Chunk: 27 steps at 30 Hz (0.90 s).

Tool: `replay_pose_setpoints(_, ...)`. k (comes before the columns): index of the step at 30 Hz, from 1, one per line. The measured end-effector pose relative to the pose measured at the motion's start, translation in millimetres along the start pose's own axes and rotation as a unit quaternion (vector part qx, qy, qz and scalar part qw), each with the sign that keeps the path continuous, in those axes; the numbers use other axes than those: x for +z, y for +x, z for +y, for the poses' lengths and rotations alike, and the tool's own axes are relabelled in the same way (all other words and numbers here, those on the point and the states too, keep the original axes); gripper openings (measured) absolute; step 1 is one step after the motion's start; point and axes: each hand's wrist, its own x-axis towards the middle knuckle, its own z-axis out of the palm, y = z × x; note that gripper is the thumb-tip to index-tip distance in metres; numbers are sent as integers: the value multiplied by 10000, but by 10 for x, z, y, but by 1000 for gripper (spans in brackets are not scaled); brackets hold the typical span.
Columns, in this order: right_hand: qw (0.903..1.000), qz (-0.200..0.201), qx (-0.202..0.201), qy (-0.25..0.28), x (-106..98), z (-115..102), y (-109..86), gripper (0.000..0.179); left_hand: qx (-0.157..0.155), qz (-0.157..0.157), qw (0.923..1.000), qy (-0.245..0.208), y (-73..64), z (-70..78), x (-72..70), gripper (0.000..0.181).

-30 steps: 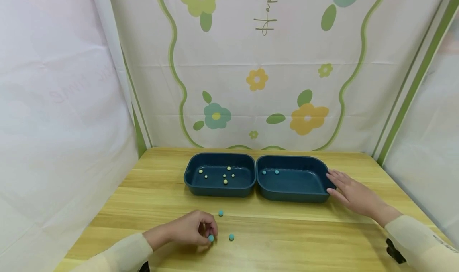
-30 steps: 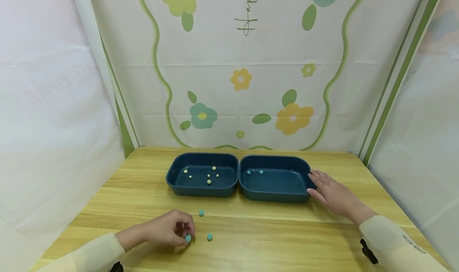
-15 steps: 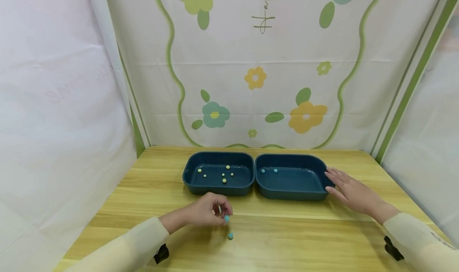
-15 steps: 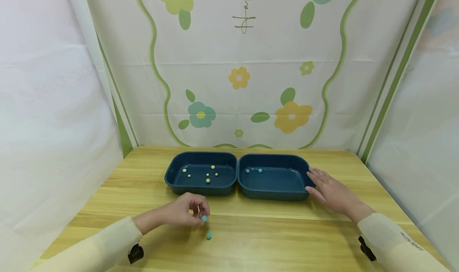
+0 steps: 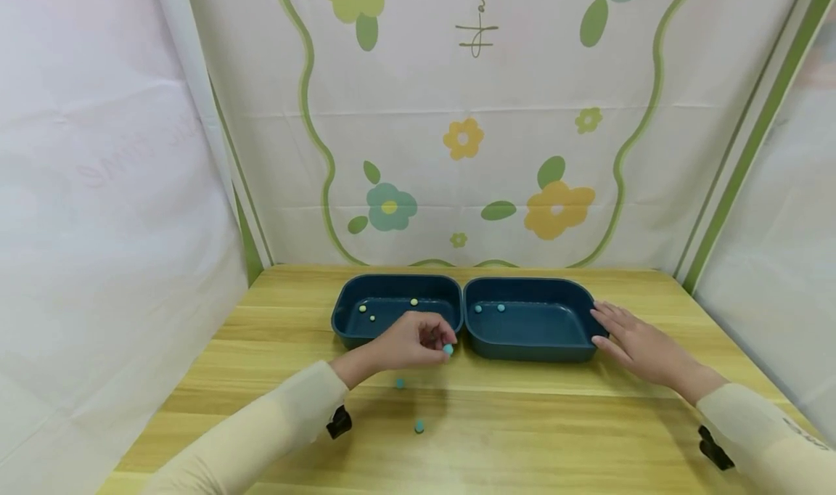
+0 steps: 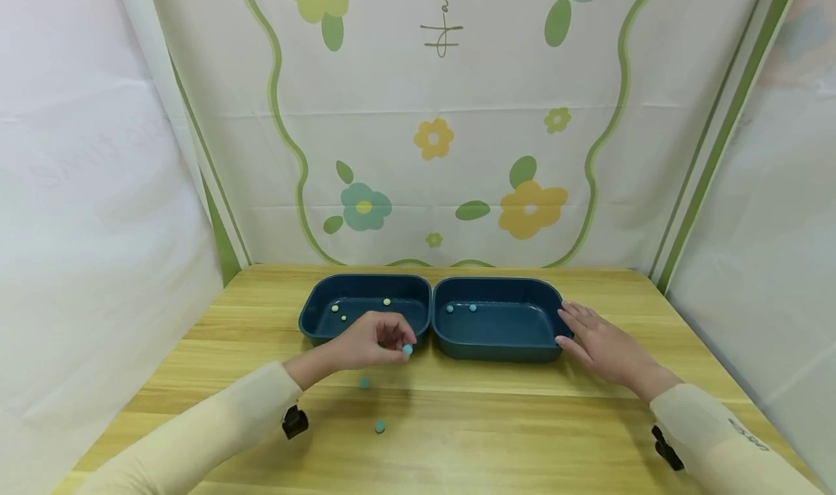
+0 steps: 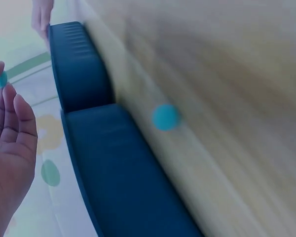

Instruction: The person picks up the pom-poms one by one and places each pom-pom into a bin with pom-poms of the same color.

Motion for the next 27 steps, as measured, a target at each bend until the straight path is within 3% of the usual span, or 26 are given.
replay_pose_setpoints(6, 10000, -90, 26, 27, -25, -10, 26, 62, -38, 409, 9992, 17, 272, 14, 52, 13)
replay_pose_setpoints(11, 10000, -59, 2, -5, -18, -4, 26, 62, 29, 566, 9984, -13, 512, 25, 109, 12)
replay_pose_setpoints(27, 10000, -37, 42, 0, -21, -9, -7, 62, -191, 523, 9971, 513, 1135, -30, 464, 10)
